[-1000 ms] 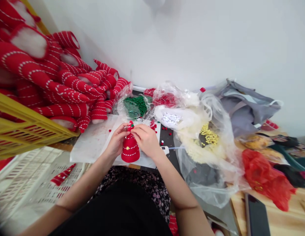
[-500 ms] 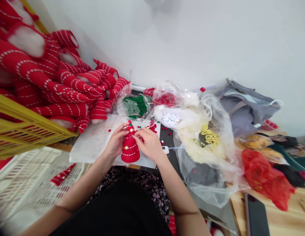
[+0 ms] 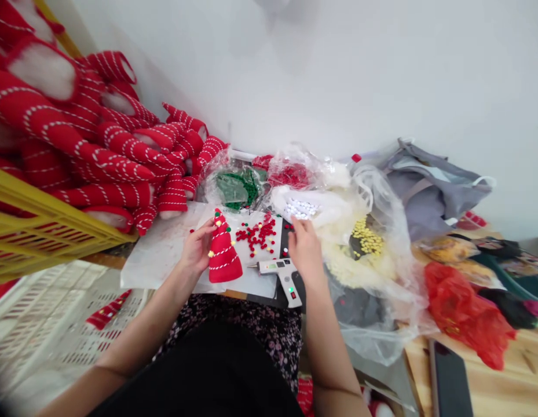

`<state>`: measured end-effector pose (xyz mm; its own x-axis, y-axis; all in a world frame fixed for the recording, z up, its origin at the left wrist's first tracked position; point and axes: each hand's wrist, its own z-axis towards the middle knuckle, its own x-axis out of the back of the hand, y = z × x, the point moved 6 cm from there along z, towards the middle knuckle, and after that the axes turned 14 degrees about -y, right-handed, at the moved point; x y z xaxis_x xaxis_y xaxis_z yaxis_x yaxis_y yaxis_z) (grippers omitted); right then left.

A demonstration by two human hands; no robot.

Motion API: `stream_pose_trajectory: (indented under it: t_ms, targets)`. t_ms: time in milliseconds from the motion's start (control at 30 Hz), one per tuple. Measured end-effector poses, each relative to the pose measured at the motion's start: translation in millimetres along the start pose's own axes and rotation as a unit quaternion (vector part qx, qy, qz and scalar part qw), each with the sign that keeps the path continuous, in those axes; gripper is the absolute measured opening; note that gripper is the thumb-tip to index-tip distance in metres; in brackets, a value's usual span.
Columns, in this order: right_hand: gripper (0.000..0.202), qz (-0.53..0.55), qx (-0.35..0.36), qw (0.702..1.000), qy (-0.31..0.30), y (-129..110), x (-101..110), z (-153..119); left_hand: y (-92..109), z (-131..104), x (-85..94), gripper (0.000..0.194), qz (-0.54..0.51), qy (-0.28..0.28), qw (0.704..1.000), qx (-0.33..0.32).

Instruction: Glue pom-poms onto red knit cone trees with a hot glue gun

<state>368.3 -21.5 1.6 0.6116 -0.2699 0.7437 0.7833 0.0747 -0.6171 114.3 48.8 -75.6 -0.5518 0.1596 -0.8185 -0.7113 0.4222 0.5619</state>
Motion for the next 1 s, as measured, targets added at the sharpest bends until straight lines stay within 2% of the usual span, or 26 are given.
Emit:
stream_pose_trajectory:
  t_ms: [100,167,300,433,500,600,667,700,733,767,833,900,1000]
  targets:
    - [0.017,0.113,0.071,0.984,-0.121,-33.0,-28.5,-12.2,-0.9,1.2,-1.0,0.029,0.008,-0.005,1.0,-0.004]
    - [0.01,0.164,0.085,0.968,-0.169,-56.1,-44.8,-18.9,-1.1,0.4,-2.5,0.03,0.016,-0.003,1.0,-0.01]
    - [0.012,0.193,0.076,0.957,-0.201,-81.4,-66.1,-19.5,0.3,-2.6,-6.0,0.034,0.019,0.009,1.0,-0.021]
    - [0.01,0.235,0.072,0.946,-0.209,-84.4,-73.2,-14.6,2.7,-3.8,-7.4,0.036,0.022,0.001,0.999,-0.026]
    - [0.011,0.287,0.058,0.941,-0.171,-75.6,-65.5,-11.3,3.5,-3.8,-5.5,0.037,0.022,0.0,0.999,-0.025]
    - [0.014,0.319,0.033,0.946,-0.054,-46.0,-39.0,-4.3,4.9,-3.7,-0.3,0.037,0.012,0.007,1.0,-0.023]
    - [0.012,0.231,0.0,0.973,-0.006,-20.7,-21.5,1.1,6.2,-3.3,2.4,0.035,0.005,0.009,1.0,-0.021]
    - [0.012,0.142,-0.025,0.989,-0.004,-8.5,-15.5,3.9,7.2,-3.0,3.4,0.035,0.003,0.01,1.0,-0.022]
    - [0.015,0.041,-0.054,0.997,-0.027,3.1,-13.3,6.7,8.4,-2.8,4.3,0.034,0.001,0.015,1.0,-0.023]
    - [0.019,-0.05,-0.082,0.993,-0.069,14.3,-14.7,8.8,9.6,-2.7,5.4,0.034,-0.002,0.023,0.999,-0.026]
    - [0.021,-0.164,-0.122,0.964,-0.167,33.8,-24.1,9.2,11.1,-2.9,7.4,0.035,-0.009,0.045,0.998,-0.03]
    - [0.014,-0.189,-0.139,0.942,-0.239,46.0,-35.9,6.1,10.9,-2.8,7.6,0.036,-0.012,0.053,0.998,-0.028]
    - [0.011,-0.18,-0.147,0.935,-0.267,52.9,-48.1,4.2,8.2,-1.8,5.0,0.036,-0.012,0.034,0.999,-0.022]
